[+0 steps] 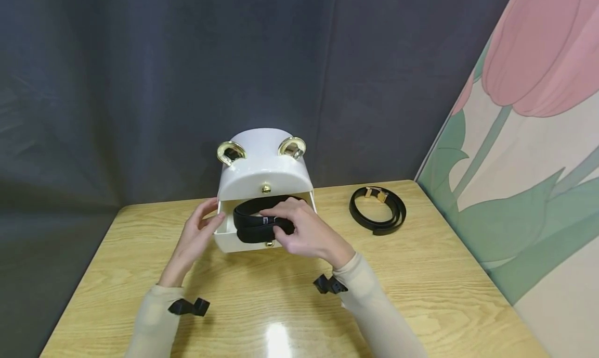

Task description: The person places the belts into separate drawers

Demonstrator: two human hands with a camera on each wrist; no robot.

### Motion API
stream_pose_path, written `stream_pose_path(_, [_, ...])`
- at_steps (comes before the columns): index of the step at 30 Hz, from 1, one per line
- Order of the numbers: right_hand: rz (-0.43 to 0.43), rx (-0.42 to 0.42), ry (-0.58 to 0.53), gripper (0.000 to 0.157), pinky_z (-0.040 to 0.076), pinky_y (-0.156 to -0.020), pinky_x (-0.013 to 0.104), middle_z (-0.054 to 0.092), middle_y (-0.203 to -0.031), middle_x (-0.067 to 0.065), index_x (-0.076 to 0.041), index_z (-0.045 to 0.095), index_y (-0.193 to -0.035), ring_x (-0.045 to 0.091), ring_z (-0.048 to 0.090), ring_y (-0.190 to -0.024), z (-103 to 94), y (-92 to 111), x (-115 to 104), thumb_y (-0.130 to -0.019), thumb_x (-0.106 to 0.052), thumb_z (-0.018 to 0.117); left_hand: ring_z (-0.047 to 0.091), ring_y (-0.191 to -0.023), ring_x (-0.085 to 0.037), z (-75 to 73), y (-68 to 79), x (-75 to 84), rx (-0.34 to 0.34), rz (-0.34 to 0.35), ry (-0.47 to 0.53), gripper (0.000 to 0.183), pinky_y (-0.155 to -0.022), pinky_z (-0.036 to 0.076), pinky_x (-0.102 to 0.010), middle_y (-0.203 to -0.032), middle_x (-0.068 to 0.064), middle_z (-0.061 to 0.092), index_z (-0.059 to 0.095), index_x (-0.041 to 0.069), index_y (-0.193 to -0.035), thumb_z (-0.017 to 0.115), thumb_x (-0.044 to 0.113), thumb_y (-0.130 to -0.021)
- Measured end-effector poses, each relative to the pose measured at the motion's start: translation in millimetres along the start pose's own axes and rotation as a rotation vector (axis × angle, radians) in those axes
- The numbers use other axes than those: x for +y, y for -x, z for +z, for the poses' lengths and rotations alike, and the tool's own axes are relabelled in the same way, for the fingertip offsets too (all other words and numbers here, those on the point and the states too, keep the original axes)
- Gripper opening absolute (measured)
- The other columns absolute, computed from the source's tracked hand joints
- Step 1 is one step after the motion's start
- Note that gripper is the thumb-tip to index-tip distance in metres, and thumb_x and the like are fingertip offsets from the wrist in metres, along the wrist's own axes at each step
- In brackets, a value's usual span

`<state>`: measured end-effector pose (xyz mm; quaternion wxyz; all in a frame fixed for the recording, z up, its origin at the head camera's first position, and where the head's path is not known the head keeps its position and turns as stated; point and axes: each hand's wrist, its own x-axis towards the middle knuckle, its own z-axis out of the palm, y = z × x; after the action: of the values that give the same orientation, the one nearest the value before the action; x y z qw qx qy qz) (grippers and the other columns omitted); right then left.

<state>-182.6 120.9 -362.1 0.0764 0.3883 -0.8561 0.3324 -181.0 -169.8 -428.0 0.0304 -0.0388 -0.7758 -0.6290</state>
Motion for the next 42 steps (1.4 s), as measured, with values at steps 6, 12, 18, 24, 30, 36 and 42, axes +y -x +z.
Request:
stream_pose_path(6, [0.003,0.004,0.003,0.039,0.052,-0.103,0.047,0.076,-0.128,-0.003,-0.018,0.074,-0.136,0.017,0.065,-0.121,0.8,0.4,2.7,-0.100,-0.016,0.062,0.048,-0.147,-0.042,-0.1,-1.4,0.4,0.000,0.004,0.007,0.056,-0.117,0.045,-0.058,-0.165,-0.016,0.042,0.041,0.012,-0.161,0.060,0.026,-0.111])
stream_pose_path(12, [-0.025,0.013,-0.010,0.034,0.052,-0.105,0.046,0.076,-0.130,-0.001,-0.015,0.074,-0.136,0.019,0.065,-0.123,1.1,-1.4,4.9,-0.104,-0.016,0.062,0.049,-0.147,-0.041,-0.3,-1.3,0.3,0.004,0.001,0.002,0.055,-0.117,0.045,-0.057,-0.165,-0.015,0.042,0.041,0.013,-0.161,0.060,0.025,-0.111])
stream_pose_path(18, [-0.055,0.021,0.006,0.033,0.054,-0.102,0.045,0.077,-0.130,0.000,-0.012,0.074,-0.135,0.020,0.066,-0.120,2.4,-4.2,3.0,-0.105,-0.015,0.063,0.049,-0.147,-0.042,-1.1,-0.7,-0.2,0.005,0.001,0.000,0.055,-0.118,0.045,-0.057,-0.165,-0.016,0.042,0.042,0.013,-0.161,0.060,0.026,-0.111])
stream_pose_path(24, [-0.040,0.019,0.028,0.031,0.053,-0.103,0.044,0.077,-0.129,-0.001,-0.014,0.075,-0.134,0.020,0.067,-0.120,4.7,-8.0,-1.6,-0.105,-0.015,0.063,0.048,-0.147,-0.042,-2.0,-0.3,-0.6,0.005,0.000,-0.002,0.055,-0.118,0.044,-0.057,-0.165,-0.015,0.042,0.041,0.013,-0.161,0.060,0.027,-0.111])
stream_pose_path(30, [-0.046,0.047,0.046,0.030,0.051,-0.105,0.047,0.079,-0.126,0.000,-0.013,0.078,-0.130,0.020,0.068,-0.117,8.1,-10.8,-3.2,-0.102,-0.013,0.066,0.048,-0.147,-0.042,-2.7,0.4,-0.5,0.007,-0.010,-0.001,0.055,-0.119,0.044,-0.058,-0.165,-0.016,0.042,0.041,0.014,-0.161,0.059,0.028,-0.111])
stream_pose_path(36, [-0.097,0.093,0.086,0.028,0.052,-0.097,0.041,0.080,-0.121,0.000,-0.012,0.080,-0.125,0.020,0.068,-0.109,11.7,-13.4,-0.7,-0.099,-0.010,0.069,0.048,-0.147,-0.042,-2.4,0.2,-1.0,0.005,-0.003,-0.002,0.055,-0.119,0.044,-0.059,-0.165,-0.016,0.042,0.042,0.013,-0.161,0.059,0.028,-0.111])
stream_pose_path(42, [-0.104,0.107,0.086,0.028,0.053,-0.095,0.040,0.081,-0.120,0.000,-0.014,0.081,-0.123,0.020,0.069,-0.108,13.8,-14.3,4.4,-0.099,-0.009,0.069,0.049,-0.146,-0.042,-0.4,-1.2,-0.9,0.001,0.009,0.001,0.055,-0.118,0.044,-0.057,-0.165,-0.016,0.043,0.042,0.012,-0.160,0.060,0.027,-0.111])
